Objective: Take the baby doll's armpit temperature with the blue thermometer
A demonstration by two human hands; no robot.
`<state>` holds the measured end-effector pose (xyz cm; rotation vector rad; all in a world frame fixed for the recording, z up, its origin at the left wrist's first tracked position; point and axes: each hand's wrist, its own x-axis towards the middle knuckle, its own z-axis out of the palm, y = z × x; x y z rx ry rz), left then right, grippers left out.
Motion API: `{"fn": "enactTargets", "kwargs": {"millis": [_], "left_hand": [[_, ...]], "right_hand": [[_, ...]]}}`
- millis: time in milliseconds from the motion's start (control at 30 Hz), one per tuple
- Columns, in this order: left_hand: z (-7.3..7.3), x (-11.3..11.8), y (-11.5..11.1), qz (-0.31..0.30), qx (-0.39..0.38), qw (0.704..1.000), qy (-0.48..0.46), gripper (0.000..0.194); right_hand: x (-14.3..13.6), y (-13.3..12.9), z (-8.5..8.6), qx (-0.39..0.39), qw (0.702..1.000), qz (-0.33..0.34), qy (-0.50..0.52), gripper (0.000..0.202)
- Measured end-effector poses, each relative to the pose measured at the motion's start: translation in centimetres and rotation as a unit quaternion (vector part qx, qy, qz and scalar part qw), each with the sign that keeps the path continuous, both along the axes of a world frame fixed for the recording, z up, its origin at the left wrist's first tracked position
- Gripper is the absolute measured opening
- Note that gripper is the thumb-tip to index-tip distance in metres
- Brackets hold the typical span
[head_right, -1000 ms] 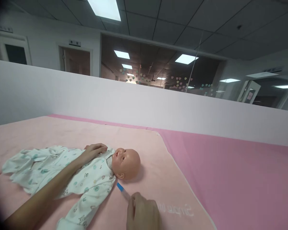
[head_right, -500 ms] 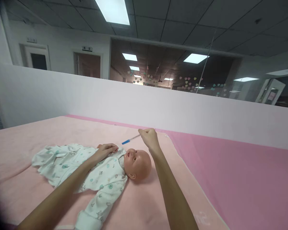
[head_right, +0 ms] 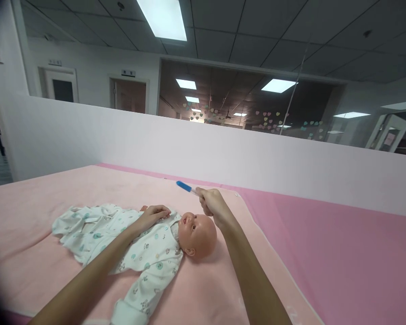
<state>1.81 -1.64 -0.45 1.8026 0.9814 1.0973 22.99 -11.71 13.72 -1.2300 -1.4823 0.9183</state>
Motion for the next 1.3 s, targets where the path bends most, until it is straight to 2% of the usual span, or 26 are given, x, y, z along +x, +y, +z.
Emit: {"fn": "enactTargets", "kwargs": {"millis": [267, 333, 500, 833, 1033, 1167, 1300], "left_hand": [[0.1, 0.0, -0.2, 0.001, 0.009, 1.000, 0.008, 0.027], [0.2, 0.0, -0.4, 0.001, 0.012, 1.000, 0.008, 0.027], [0.4, 0.1, -0.8, 0.003, 0.009, 1.000, 0.008, 0.026], [0.4, 0.1, -0.9, 0.005, 0.014, 1.000, 0.003, 0.024], [0.6, 0.1, -1.1, 0.004, 0.015, 1.000, 0.006, 0.026], [0.7, 0.1, -1.2, -0.004, 0.014, 1.000, 0.001, 0.026], [0.8, 0.1, -1.2, 0.001, 0.016, 1.000, 0.009, 0.027]], "right_hand": [[0.7, -0.8, -0.8, 0.013, 1.000, -0.010, 0.019, 0.046], [0.8, -0.7, -0.8, -0.003, 1.000, 0.006, 0.026, 0.046], [0.7, -0.8, -0.7, -0.016, 0.998, 0.038, 0.043, 0.046], [0.7, -1.0, -0.1, -0.014, 0.999, 0.038, 0.030, 0.046], [0.8, -0.4, -0.1, 0.027, 0.999, -0.019, 0.010, 0.045], [0.5, -0.4, 0.0, 0.042, 0.997, -0.044, -0.050, 0.045], [0.1, -0.5, 0.0, 0.027, 0.997, -0.013, -0.077, 0.045]]}}
